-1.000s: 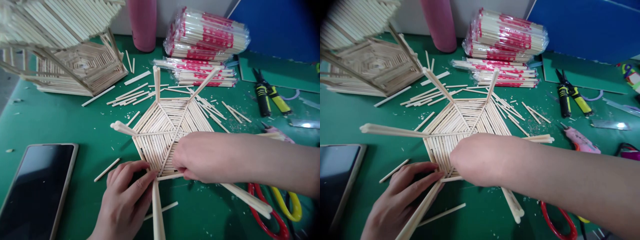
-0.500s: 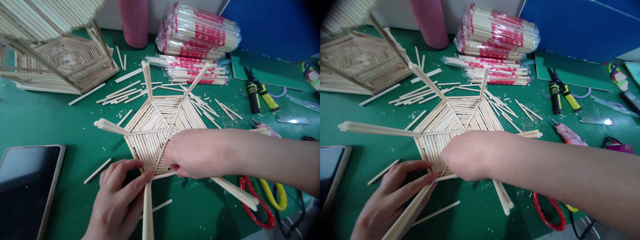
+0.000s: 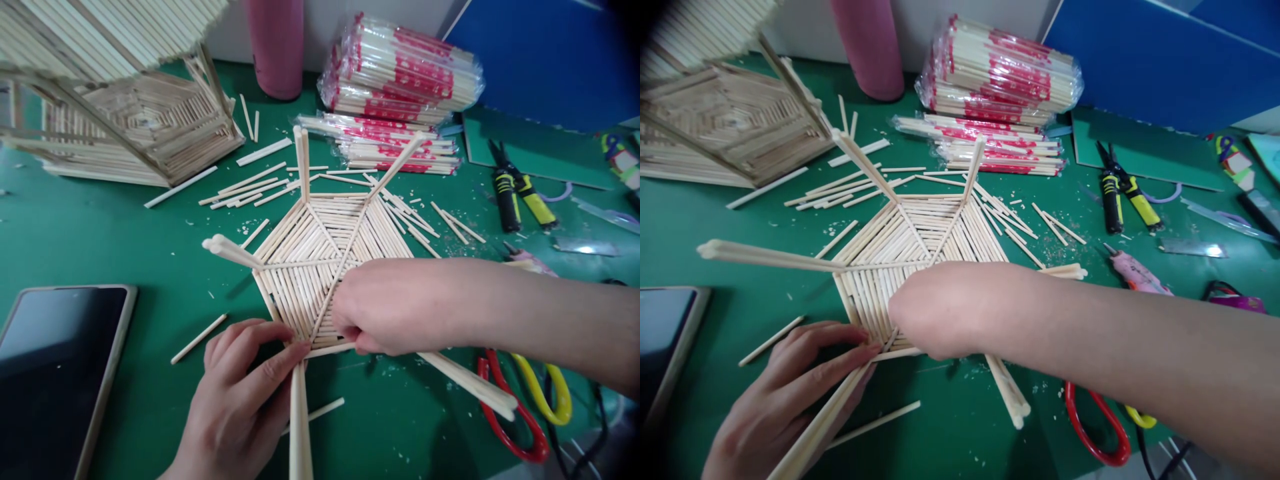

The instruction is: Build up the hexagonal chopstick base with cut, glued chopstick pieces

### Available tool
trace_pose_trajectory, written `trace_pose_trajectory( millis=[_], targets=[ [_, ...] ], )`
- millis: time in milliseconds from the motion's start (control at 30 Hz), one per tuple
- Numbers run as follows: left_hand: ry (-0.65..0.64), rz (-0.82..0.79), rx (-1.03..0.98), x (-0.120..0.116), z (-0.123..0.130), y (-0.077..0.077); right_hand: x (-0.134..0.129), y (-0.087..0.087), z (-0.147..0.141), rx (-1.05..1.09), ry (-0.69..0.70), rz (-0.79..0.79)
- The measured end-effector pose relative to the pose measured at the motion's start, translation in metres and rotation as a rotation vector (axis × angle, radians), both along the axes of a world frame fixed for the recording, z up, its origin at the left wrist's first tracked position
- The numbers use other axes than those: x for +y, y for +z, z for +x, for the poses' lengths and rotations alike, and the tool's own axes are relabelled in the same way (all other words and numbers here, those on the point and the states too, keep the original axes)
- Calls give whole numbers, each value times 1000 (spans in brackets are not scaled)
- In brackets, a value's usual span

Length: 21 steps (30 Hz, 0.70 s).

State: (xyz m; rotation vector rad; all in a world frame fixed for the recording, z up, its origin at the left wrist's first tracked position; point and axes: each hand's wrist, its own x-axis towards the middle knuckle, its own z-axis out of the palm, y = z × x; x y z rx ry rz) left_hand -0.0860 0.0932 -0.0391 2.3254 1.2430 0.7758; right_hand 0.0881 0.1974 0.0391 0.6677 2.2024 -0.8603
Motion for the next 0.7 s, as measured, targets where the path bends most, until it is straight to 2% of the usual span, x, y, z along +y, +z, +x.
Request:
trace_pose_trajectory(
  millis=[200,400,533,700],
  targets=[
    [-1,13,-11,1,-1,1,0,2,1,-3,11,-11],
    [5,-81,-7,-1,-2,2,1,4,1,42,21,-19],
    [53,-78,-54,-1,1,5,-2,2,0,18,10,18],
    [-44,-91,-16,-1,-2,4,-4,2,1,40,26,47]
  ],
)
